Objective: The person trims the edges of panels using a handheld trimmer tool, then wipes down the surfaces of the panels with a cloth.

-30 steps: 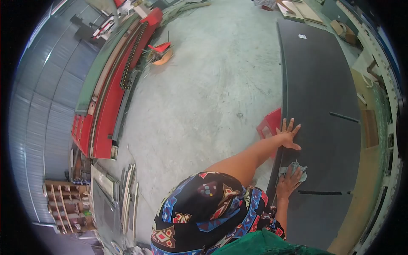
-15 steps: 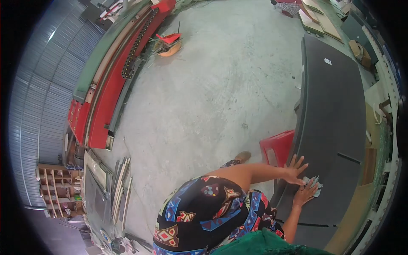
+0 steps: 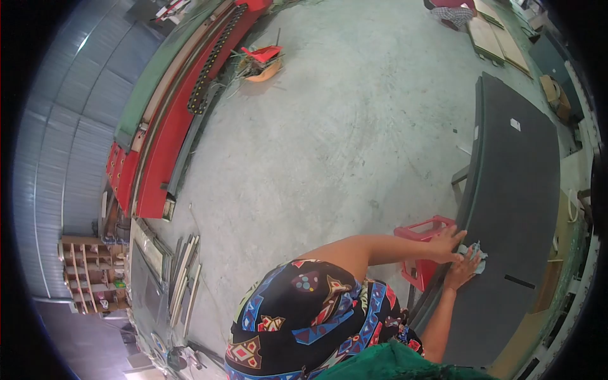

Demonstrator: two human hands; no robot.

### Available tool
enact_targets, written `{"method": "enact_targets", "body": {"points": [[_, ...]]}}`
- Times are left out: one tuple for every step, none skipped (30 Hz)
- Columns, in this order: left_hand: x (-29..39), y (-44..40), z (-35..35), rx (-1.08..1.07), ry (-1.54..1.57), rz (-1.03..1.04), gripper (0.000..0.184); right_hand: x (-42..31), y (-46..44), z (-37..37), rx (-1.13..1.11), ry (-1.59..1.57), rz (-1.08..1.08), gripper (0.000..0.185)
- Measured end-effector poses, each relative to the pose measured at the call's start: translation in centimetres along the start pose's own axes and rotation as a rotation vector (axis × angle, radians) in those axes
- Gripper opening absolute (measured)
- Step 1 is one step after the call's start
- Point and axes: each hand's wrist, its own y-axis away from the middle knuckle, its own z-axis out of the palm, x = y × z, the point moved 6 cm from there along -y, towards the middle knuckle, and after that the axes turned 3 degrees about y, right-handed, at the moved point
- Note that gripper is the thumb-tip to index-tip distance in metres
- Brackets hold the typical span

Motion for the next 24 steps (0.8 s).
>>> {"method": "enact_targets", "body": {"points": [[-0.1, -1.0, -0.6, 0.054, -0.065, 0.001, 0.095, -0.8, -0.4, 0.0, -0.018, -0.072, -0.023, 0.056], [0.4, -1.8, -0.9, 0.037, -0.064, 0.01, 0.095, -2.7, -1.0, -1.5, -0.07, 0.016, 0.056, 0.048], [1.3, -2.3, -2.2, 0.061, -0.158, -0.01, 0.097, -3.0, -1.4, -1.6, -0.07, 0.026, 0.073, 0.048], [2.0, -2.8, -3.0, 0.083, -0.254, -0.026, 0.098, -3.4, -1.6, -2.0, -0.019, -0.029, -0.027, 0.043], [2.4, -3.5, -3.4, 0.098, -0.281, -0.023, 0.098, -3.9, -1.7, -2.7, 0.034, -0.078, -0.122, 0.039], [2.9, -4.1, -3.6, 0.102, -0.311, -0.011, 0.098, -5.8, -2.6, -5.0, 0.104, -0.238, -0.251, 0.03], [3.3, -4.7, -4.0, 0.084, -0.335, -0.036, 0.098, -6.7, -2.9, -5.4, 0.074, -0.365, -0.194, 0.028], [4.0, -5.2, -4.4, 0.059, -0.358, -0.051, 0.098, -6.9, -3.0, -5.9, 0.054, -0.485, -0.131, 0.027], [3.7, -5.9, -4.4, 0.102, -0.342, -0.055, 0.099, -7.7, -3.0, -6.1, 0.047, -0.517, -0.189, 0.028], [2.7, -7.2, -4.3, 0.116, -0.329, -0.111, 0.1, -7.6, -3.1, -6.3, 0.04, -0.551, -0.26, 0.03], [2.2, -7.8, -3.9, 0.044, -0.345, -0.177, 0.104, -5.6, -2.5, -6.5, 0.06, -0.526, -0.229, 0.03], [1.8, -8.0, -3.8, -0.007, -0.364, -0.261, 0.108, -4.5, -2.0, -6.0, -0.004, -0.44, -0.231, 0.031], [2.2, -8.0, -3.5, -0.001, -0.371, -0.265, 0.108, -3.9, -1.7, -5.3, -0.075, -0.369, -0.249, 0.032], [2.5, -7.5, -3.4, -0.031, -0.38, -0.289, 0.114, -2.3, -2.2, -6.5, -0.053, -0.392, -0.192, 0.036], [2.3, -7.2, -3.4, -0.06, -0.386, -0.32, 0.121, 0.3, -2.6, -7.2, 0.009, -0.385, -0.121, 0.036], [1.8, -7.6, -2.9, -0.068, -0.345, -0.351, 0.129, 3.3, -2.8, -7.9, 0.067, -0.378, -0.047, 0.037], [1.7, -7.6, -3.0, -0.053, -0.344, -0.369, 0.129, 6.8, -2.9, -8.7, 0.126, -0.35, 0.045, 0.036], [1.6, -7.7, -3.0, -0.075, -0.359, -0.38, 0.129, 10.7, -2.7, -9.4, 0.186, -0.319, 0.137, 0.036], [1.7, -7.8, -3.0, -0.095, -0.373, -0.386, 0.129, 14.7, -2.3, -9.9, 0.264, -0.239, 0.184, 0.037], [2.0, -7.8, -3.2, -0.078, -0.373, -0.394, 0.129, 18.8, -1.6, -10.4, 0.348, -0.159, 0.232, 0.038], [2.4, -7.6, -3.3, -0.097, -0.387, -0.407, 0.128, 23.1, -0.8, -10.3, 0.355, -0.014, 0.27, 0.039], [2.5, -7.5, -3.3, -0.119, -0.402, -0.421, 0.128, 27.6, 0.0, -10.1, 0.32, 0.06, 0.359, 0.04], [2.7, -7.4, -3.5, -0.11, -0.404, -0.428, 0.128, 31.5, 0.7, -10.1, 0.281, 0.137, 0.45, 0.04], [2.9, -7.3, -3.6, -0.115, -0.404, -0.428, 0.128, 34.9, 1.4, -10.2, 0.228, 0.15, 0.557, 0.041]]}}
